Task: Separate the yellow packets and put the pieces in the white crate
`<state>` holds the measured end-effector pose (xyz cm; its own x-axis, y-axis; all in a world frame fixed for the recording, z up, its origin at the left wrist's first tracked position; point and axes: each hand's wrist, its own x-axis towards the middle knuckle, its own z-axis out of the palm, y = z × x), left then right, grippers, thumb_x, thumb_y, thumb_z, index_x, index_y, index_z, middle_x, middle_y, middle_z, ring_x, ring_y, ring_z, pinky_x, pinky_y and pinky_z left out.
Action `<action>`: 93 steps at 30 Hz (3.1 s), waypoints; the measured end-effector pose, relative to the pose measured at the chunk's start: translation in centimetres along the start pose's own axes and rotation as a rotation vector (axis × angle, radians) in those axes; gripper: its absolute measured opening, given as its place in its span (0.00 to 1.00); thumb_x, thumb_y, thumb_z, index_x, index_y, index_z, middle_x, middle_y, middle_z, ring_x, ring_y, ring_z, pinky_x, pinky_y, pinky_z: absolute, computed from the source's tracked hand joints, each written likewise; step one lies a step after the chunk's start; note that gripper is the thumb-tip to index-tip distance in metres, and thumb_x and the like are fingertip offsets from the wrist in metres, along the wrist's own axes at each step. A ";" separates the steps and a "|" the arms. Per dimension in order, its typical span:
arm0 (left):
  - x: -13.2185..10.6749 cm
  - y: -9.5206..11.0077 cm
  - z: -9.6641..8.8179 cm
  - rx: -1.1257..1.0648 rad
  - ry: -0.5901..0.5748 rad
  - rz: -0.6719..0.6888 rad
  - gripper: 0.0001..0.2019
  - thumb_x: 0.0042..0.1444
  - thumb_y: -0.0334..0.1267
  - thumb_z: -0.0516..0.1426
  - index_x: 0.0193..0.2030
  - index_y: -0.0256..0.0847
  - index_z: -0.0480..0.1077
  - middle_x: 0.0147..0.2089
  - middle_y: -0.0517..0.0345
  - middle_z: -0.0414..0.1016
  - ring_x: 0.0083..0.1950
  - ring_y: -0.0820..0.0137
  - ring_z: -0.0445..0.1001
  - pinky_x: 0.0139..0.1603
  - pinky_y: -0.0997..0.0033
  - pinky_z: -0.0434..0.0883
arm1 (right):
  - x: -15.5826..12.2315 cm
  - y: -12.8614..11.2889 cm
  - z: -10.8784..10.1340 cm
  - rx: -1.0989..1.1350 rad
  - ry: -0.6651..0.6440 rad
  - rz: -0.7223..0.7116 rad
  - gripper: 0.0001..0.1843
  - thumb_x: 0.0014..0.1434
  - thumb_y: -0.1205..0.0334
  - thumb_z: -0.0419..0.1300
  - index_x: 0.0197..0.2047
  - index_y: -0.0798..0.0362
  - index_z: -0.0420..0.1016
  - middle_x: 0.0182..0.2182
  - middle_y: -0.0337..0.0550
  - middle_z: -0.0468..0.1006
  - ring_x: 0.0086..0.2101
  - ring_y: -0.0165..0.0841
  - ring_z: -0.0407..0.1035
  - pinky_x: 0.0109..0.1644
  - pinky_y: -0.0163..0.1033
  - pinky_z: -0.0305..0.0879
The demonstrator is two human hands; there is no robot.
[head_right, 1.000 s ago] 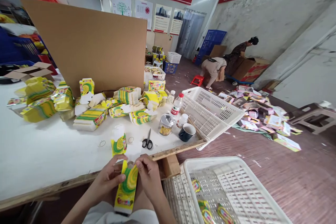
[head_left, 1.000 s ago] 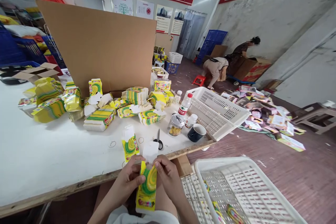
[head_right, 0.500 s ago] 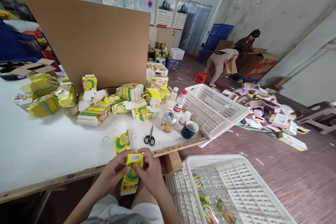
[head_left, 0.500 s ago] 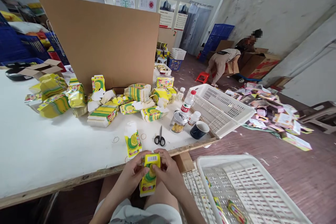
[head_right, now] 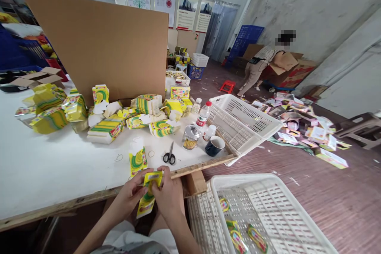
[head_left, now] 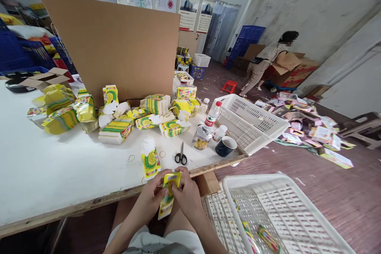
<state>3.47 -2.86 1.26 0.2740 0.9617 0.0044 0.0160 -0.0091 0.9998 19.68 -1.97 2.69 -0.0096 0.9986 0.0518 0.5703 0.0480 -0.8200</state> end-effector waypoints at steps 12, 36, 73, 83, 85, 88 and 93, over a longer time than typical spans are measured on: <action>0.2 1.2 0.9 -0.263 -0.017 -0.074 0.24 0.55 0.39 0.64 0.59 0.42 0.70 0.45 0.50 0.83 0.41 0.61 0.81 0.41 0.67 0.75 | 0.6 0.8 -1.7 0.444 -0.030 -0.058 0.17 0.60 0.47 0.61 0.39 0.52 0.80 0.32 0.44 0.80 0.32 0.37 0.73 0.36 0.37 0.69; 2.2 -6.5 -3.4 0.481 0.194 0.050 0.24 0.52 0.31 0.59 0.58 0.45 0.74 0.65 0.51 0.72 0.69 0.57 0.65 0.74 0.48 0.53 | 4.5 3.2 6.2 0.098 0.094 0.006 0.04 0.52 0.59 0.65 0.30 0.49 0.79 0.33 0.50 0.83 0.40 0.46 0.75 0.47 0.47 0.66; 0.6 0.7 -0.9 -0.386 0.221 0.001 0.32 0.58 0.45 0.63 0.64 0.47 0.52 0.47 0.50 0.81 0.47 0.61 0.80 0.48 0.64 0.74 | 1.0 0.2 1.2 0.511 0.004 -0.079 0.27 0.60 0.50 0.62 0.60 0.49 0.68 0.42 0.44 0.79 0.30 0.32 0.71 0.36 0.36 0.70; -0.3 1.1 -1.0 -0.516 -0.114 -0.038 0.29 0.58 0.42 0.64 0.62 0.49 0.56 0.41 0.55 0.82 0.40 0.64 0.80 0.41 0.68 0.71 | 1.6 -0.1 -1.7 0.364 -0.143 -0.214 0.18 0.66 0.48 0.56 0.30 0.51 0.73 0.27 0.39 0.73 0.31 0.33 0.68 0.36 0.35 0.64; -0.3 1.2 -1.0 -0.525 -0.116 -0.062 0.33 0.56 0.42 0.65 0.65 0.49 0.55 0.43 0.53 0.81 0.43 0.61 0.80 0.44 0.65 0.72 | 1.5 -0.1 -1.5 0.413 -0.069 -0.186 0.14 0.65 0.48 0.58 0.38 0.50 0.73 0.31 0.41 0.75 0.32 0.34 0.69 0.37 0.36 0.66; -0.2 1.4 -1.2 -0.463 -0.108 -0.056 0.28 0.57 0.41 0.65 0.62 0.45 0.62 0.45 0.50 0.82 0.47 0.59 0.80 0.46 0.63 0.73 | 1.5 -0.1 -1.5 0.569 0.045 -0.085 0.19 0.63 0.44 0.57 0.47 0.50 0.70 0.34 0.43 0.77 0.28 0.32 0.69 0.30 0.35 0.67; -0.1 1.7 -1.0 -0.293 -0.038 -0.031 0.23 0.59 0.40 0.62 0.60 0.44 0.66 0.48 0.49 0.82 0.50 0.58 0.79 0.47 0.64 0.73 | 1.5 -0.3 -2.3 0.618 -0.254 0.009 0.22 0.57 0.46 0.64 0.49 0.51 0.75 0.23 0.34 0.72 0.24 0.30 0.66 0.28 0.33 0.63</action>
<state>2.49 -2.66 2.93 0.3139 0.9492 -0.0214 -0.2522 0.1051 0.9620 21.36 -0.57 4.36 -0.2436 0.9694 -0.0307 -0.0040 -0.0326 -0.9995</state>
